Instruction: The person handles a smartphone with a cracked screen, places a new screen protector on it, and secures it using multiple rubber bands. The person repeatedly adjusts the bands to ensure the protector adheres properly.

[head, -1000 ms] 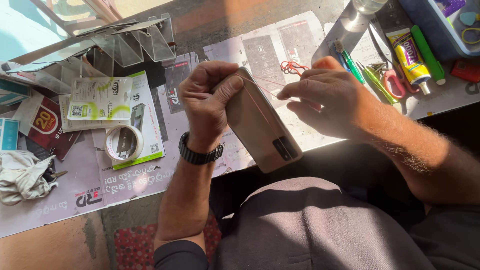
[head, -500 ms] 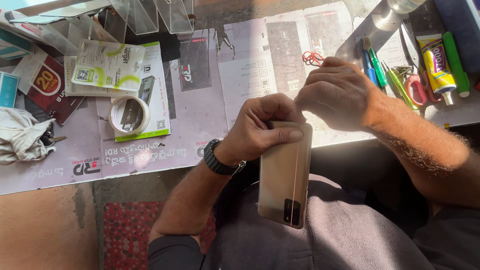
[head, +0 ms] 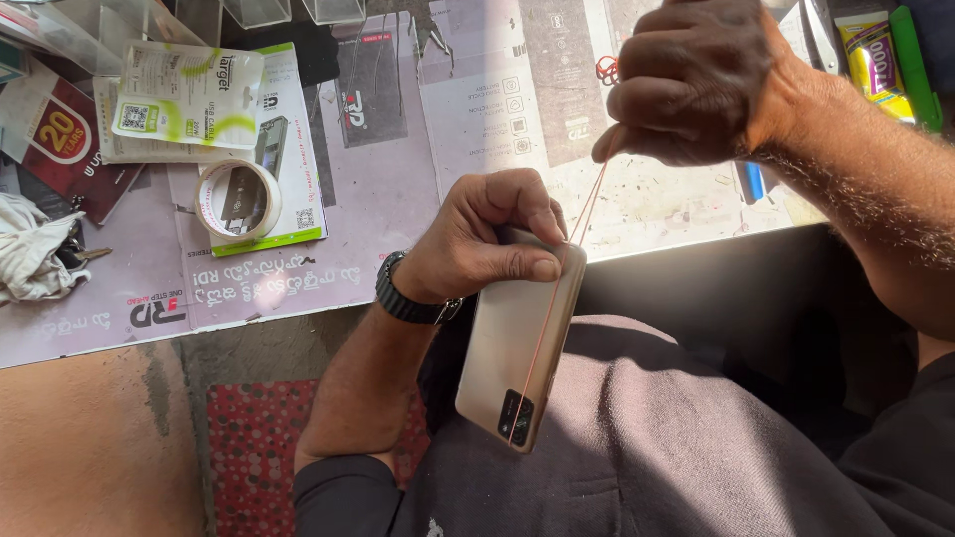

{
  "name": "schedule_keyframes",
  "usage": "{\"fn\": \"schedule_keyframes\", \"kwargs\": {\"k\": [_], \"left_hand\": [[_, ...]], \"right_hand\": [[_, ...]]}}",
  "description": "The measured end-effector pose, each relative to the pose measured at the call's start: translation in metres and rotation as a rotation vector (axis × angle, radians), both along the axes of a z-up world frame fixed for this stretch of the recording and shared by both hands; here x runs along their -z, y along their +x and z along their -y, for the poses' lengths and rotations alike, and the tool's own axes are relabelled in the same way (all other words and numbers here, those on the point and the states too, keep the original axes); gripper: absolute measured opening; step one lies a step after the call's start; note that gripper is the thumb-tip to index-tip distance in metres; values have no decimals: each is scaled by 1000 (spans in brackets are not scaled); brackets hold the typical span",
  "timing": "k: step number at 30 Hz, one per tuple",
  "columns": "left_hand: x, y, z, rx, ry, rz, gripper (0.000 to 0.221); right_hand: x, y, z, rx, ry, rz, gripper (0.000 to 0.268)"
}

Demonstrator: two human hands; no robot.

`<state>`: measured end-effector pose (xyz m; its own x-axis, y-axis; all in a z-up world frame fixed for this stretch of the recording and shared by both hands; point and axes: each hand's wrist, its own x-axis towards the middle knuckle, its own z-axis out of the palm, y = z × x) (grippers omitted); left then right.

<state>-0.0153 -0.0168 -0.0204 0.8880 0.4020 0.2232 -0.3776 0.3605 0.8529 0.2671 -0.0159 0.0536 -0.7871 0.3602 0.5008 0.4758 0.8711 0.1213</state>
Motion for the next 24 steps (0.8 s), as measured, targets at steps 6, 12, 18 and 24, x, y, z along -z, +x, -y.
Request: {"fn": "schedule_keyframes", "kwargs": {"k": [6, 12, 18, 24], "left_hand": [[-4, -1, 1, 79, 40, -34, 19], [-10, -6, -2, 73, 99, -107, 32], [-16, -2, -5, 86, 136, -154, 65], [-16, 3, -4, 121, 103, -163, 71]], "right_hand": [[19, 6, -12, 70, -213, -89, 38], [20, 5, -15, 139, -517, -210, 32], [33, 11, -27, 198, -760, -310, 29], [44, 20, -43, 253, -819, -347, 28]]}}
